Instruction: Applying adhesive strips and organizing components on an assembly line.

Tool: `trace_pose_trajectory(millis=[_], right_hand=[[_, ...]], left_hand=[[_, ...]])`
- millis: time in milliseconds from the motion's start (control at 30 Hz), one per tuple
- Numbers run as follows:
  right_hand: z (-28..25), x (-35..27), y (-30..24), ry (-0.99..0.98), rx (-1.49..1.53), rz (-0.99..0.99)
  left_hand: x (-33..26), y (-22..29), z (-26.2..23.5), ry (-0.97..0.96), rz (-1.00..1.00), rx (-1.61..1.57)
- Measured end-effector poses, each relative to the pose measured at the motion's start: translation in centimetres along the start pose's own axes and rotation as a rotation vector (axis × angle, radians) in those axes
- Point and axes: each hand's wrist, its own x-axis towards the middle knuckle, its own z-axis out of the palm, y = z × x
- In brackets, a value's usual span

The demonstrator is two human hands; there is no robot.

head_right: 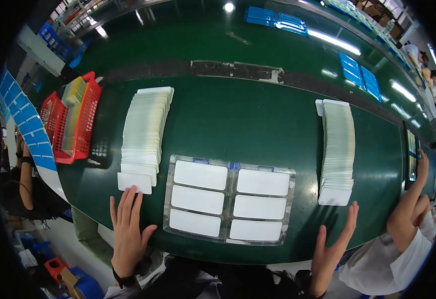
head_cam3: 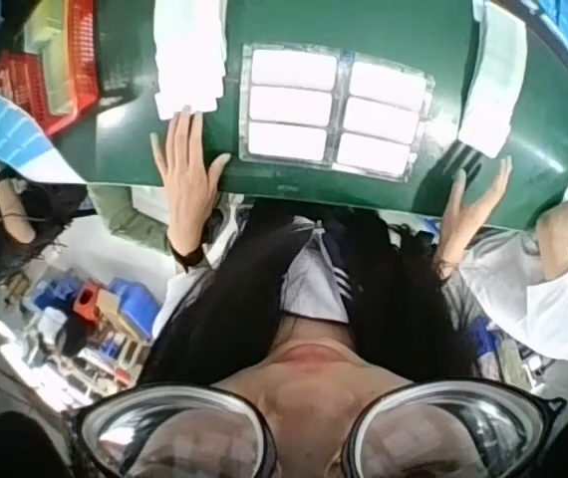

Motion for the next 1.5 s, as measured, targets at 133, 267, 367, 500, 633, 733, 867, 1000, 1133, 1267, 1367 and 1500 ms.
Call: trace_pose_trajectory(millis=[133,267,367,500,633,733,867,1000,1133,1267,1367,1500], right_hand=[[-2.4,1.2,2.5,-0.006,-0.044,0.088],[-2.9,4.1,3.0,-0.169,-0.074,0.024],[-3.3,7.6,3.6,-0.301,-0.067,-0.078],[-3.4,11.6,6.8,-0.416,0.109,-0.147],[-2.1,12.3,6.8,-0.352,0.303,-0.117],[-0.3,12.0,6.0,-0.27,0.316,-0.107],[1.4,12.6,5.4,-0.226,0.35,-0.011],[2.0,12.8,4.3,-0.243,0.377,0.022],[2.6,12.5,4.4,-0.195,0.367,0.029],[2.7,12.3,4.2,-0.17,0.382,0.073],[2.7,12.1,3.6,-0.171,0.387,0.105],[2.8,11.9,3.2,-0.189,0.4,0.108]], left_hand=[[0.9,1.1,-0.4,-0.015,0.061,-0.061],[1.8,0.4,1.6,0.052,0.072,-0.145],[0.8,0.0,1.5,0.137,0.079,-0.083],[1.5,0.4,1.9,0.155,0.111,-0.084],[1.8,0.9,1.6,0.154,0.105,-0.146],[1.5,0.6,1.7,0.166,0.088,-0.144],[1.5,0.3,1.9,0.166,0.08,-0.139],[1.3,0.1,2.0,0.178,0.092,-0.144],[1.3,0.4,1.9,0.182,0.083,-0.169],[1.4,0.4,1.7,0.175,0.086,-0.192],[1.4,0.3,1.7,0.164,0.072,-0.193],[1.5,0.2,1.8,0.168,0.077,-0.194]])
